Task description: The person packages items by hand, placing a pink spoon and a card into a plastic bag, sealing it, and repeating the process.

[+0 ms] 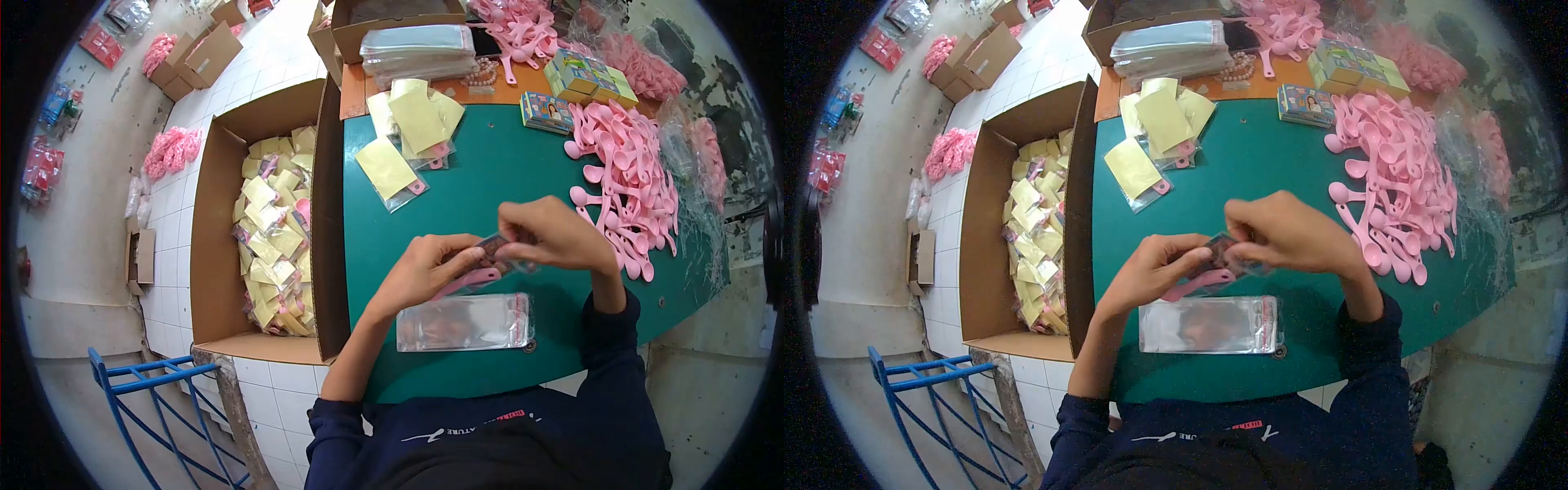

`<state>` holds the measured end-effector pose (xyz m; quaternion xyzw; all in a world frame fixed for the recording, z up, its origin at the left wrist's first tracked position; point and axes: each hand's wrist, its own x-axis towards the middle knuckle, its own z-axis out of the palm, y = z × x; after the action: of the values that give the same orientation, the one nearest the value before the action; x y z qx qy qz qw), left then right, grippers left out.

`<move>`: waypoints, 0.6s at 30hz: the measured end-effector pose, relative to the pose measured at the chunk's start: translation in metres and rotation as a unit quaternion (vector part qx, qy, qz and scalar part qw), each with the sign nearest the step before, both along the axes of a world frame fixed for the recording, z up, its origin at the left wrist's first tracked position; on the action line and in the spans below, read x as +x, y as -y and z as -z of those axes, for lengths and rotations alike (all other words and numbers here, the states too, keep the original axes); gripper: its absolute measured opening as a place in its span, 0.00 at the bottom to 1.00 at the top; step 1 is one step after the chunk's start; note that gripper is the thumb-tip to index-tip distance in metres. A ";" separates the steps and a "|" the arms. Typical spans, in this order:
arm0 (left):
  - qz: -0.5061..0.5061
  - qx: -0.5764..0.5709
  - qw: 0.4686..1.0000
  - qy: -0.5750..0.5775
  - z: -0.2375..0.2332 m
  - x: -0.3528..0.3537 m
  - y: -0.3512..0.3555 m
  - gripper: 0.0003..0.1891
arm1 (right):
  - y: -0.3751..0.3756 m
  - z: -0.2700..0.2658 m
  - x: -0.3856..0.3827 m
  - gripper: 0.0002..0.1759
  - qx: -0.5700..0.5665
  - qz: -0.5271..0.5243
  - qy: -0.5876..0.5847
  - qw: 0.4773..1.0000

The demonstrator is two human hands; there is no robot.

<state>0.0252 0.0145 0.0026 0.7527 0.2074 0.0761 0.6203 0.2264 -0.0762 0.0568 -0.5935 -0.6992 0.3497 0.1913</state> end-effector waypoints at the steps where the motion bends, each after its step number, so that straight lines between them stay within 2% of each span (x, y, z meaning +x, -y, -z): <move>1: -0.001 0.000 1.000 0.013 0.003 0.001 0.003 0.17 | -0.002 0.004 -0.004 0.15 -0.004 -0.002 0.007 1.000; 4: -0.069 0.076 0.995 -0.001 0.002 0.003 0.017 0.26 | -0.004 0.018 -0.004 0.15 0.101 -0.041 -0.004 0.994; 5: -0.060 0.077 0.995 -0.018 0.002 0.004 0.019 0.33 | -0.005 0.017 -0.003 0.14 0.094 -0.059 -0.064 0.992; 8: -0.044 0.094 0.995 0.013 0.005 0.001 0.018 0.35 | -0.008 0.012 0.001 0.12 -0.022 -0.079 -0.083 0.993; 9: -0.039 0.088 0.995 0.035 0.013 -0.003 0.013 0.35 | -0.009 0.011 0.003 0.12 -0.030 -0.044 -0.109 0.993; 12: -0.002 0.059 0.998 0.010 0.012 -0.019 -0.006 0.34 | -0.013 0.020 0.013 0.12 -0.055 0.064 -0.192 0.978; 13: -0.020 0.037 0.998 0.046 0.013 -0.023 -0.009 0.33 | -0.015 0.030 0.019 0.14 -0.028 0.075 -0.196 0.977; 16: -0.079 -0.050 0.994 0.057 0.021 -0.022 -0.012 0.33 | -0.017 0.034 0.024 0.15 -0.033 0.067 -0.218 0.973; 18: -0.097 -0.063 0.992 0.059 0.021 -0.020 -0.014 0.35 | -0.017 0.034 0.023 0.13 -0.059 0.067 -0.253 0.963</move>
<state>0.0051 0.0282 -0.0187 0.6823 0.2473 0.1668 0.6674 0.2497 -0.0588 0.0232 -0.5413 -0.5645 0.5155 0.3501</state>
